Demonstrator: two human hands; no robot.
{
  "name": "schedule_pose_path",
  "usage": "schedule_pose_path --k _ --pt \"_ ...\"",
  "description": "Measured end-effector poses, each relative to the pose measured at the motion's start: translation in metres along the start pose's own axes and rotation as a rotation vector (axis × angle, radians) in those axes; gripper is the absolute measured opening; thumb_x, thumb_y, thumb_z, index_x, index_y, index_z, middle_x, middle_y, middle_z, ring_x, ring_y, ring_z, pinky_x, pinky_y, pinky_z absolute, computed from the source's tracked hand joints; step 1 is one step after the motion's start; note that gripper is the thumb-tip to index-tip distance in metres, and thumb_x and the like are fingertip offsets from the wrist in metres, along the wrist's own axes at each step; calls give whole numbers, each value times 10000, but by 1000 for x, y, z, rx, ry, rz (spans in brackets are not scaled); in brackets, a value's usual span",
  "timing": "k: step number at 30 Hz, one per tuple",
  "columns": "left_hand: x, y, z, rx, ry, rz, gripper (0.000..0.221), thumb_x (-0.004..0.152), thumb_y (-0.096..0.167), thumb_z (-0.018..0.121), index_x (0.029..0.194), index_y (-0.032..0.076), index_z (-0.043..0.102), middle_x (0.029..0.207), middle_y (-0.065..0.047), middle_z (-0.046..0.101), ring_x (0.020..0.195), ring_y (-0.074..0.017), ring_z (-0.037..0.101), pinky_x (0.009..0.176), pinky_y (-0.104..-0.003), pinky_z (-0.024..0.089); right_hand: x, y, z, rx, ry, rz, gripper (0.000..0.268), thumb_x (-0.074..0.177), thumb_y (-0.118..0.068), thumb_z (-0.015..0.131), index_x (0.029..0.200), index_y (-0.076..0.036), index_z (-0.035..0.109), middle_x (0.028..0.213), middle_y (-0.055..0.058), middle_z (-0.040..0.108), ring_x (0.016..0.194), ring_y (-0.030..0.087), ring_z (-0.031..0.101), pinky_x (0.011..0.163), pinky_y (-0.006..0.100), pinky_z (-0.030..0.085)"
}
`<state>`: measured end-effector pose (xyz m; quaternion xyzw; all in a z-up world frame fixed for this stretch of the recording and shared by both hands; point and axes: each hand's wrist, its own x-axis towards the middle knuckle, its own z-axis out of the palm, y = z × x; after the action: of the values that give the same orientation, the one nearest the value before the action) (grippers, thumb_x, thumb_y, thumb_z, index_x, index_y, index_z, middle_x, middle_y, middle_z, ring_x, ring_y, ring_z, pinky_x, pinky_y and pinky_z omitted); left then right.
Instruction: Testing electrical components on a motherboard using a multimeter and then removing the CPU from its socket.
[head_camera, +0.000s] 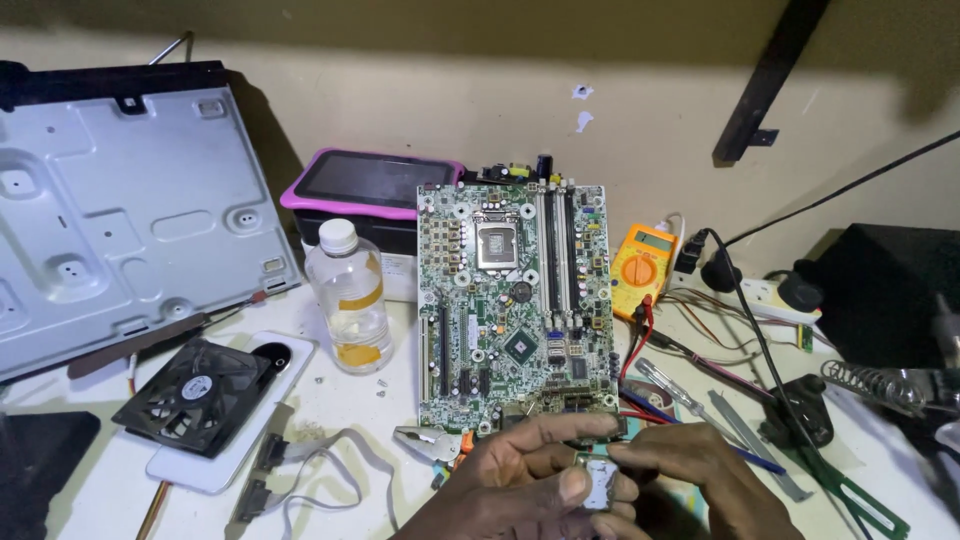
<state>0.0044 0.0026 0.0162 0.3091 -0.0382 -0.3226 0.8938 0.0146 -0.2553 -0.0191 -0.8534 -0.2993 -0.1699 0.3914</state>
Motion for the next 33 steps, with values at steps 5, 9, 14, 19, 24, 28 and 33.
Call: schedule_pose_path --k 5,9,14,19,24,28,33 --pt "-2 5 7 97 90 -9 537 906 122 712 1419 -29 660 1084 -199 754 969 -270 743 968 -397 611 -3 41 -7 0 -163 -95 789 942 -788 397 1403 -203 657 1284 63 736 1198 213 723 995 407 541" --pt "4 12 11 284 267 -18 488 863 176 752 1312 -16 735 1030 -219 785 886 -287 768 886 -374 646 4 27 -6 -87 -38 -106 593 896 -605 595 1317 -204 711 1178 71 785 1052 182 802 871 339 605" --pt "-5 29 21 620 527 151 319 925 195 713 1182 24 793 968 -160 842 818 -227 801 728 -314 663 11 -4 2 -191 231 208 541 627 -234 919 1157 -240 814 1106 9 804 993 92 766 821 225 620" --pt "0 33 0 898 754 321 235 910 227 738 1094 162 869 910 -23 848 743 -111 720 653 -241 609 12 16 -7 -294 128 169 581 685 -363 865 1242 -267 734 1199 -3 756 1103 129 715 901 296 583" --pt "6 43 -30 1467 588 1018 187 933 158 673 1088 106 765 972 -84 815 752 -158 772 619 -277 663 21 -18 22 -279 305 342 513 622 -285 919 1121 -231 813 1096 2 823 1011 124 772 845 265 589" --pt "29 75 -23 1847 641 1268 153 900 81 724 1050 78 750 938 -63 730 857 -228 643 680 -370 542 27 -21 45 182 510 606 410 632 20 929 1033 -14 853 903 111 846 768 175 765 786 254 627" --pt "82 97 -35 1956 779 1135 284 855 352 824 1055 155 782 969 -35 614 925 -225 523 652 -377 508 6 50 59 368 538 721 451 612 140 949 1048 74 858 743 204 785 682 244 690 726 314 577"
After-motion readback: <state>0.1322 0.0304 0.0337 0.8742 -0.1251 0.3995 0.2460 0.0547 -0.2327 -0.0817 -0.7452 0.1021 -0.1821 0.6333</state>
